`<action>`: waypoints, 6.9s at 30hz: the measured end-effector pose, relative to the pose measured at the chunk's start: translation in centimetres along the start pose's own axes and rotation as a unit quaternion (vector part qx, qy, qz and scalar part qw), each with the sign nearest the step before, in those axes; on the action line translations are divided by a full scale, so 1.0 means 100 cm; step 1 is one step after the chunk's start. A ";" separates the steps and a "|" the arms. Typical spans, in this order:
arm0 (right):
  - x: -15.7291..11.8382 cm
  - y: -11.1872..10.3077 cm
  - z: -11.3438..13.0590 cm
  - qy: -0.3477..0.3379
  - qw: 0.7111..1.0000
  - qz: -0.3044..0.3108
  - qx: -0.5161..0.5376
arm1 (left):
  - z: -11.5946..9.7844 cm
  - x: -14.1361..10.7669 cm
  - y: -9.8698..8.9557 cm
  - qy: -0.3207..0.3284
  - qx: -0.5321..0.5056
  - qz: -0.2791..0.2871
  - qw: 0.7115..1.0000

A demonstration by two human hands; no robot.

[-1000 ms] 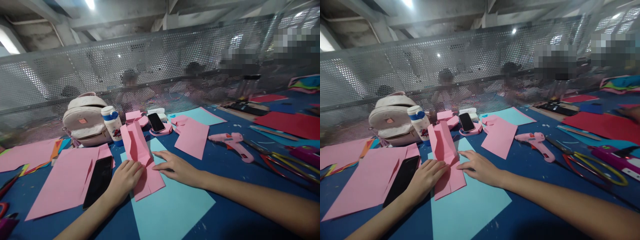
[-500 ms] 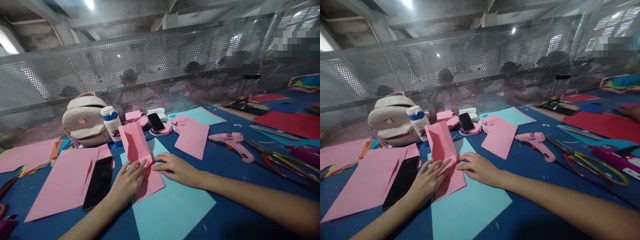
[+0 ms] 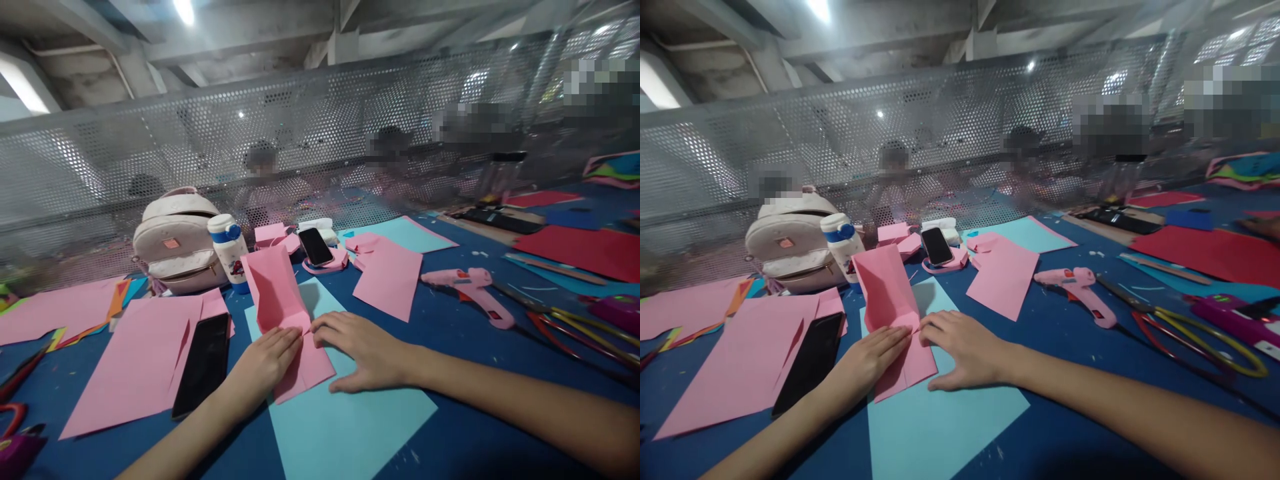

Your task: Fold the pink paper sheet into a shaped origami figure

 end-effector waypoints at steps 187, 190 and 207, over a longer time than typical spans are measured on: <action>0.002 -0.040 -0.051 0.048 0.942 -0.269 0.196 | -0.019 0.016 -0.030 -0.014 -0.223 -0.101 0.969; 0.008 -0.036 -0.065 0.077 0.928 -0.242 0.272 | -0.017 0.014 -0.026 -0.008 -0.213 -0.138 0.967; 0.011 -0.032 -0.079 0.139 0.895 -0.226 0.357 | -0.010 0.010 -0.020 -0.054 -0.206 -0.112 0.971</action>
Point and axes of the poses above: each hand's wrist, its own x-axis towards the middle knuckle, its own y-axis out of the palm, z = x × y, the point moved 7 cm from there along x, towards the middle knuckle, and after that the axes turned 15 degrees about y, right-handed, at the moved point
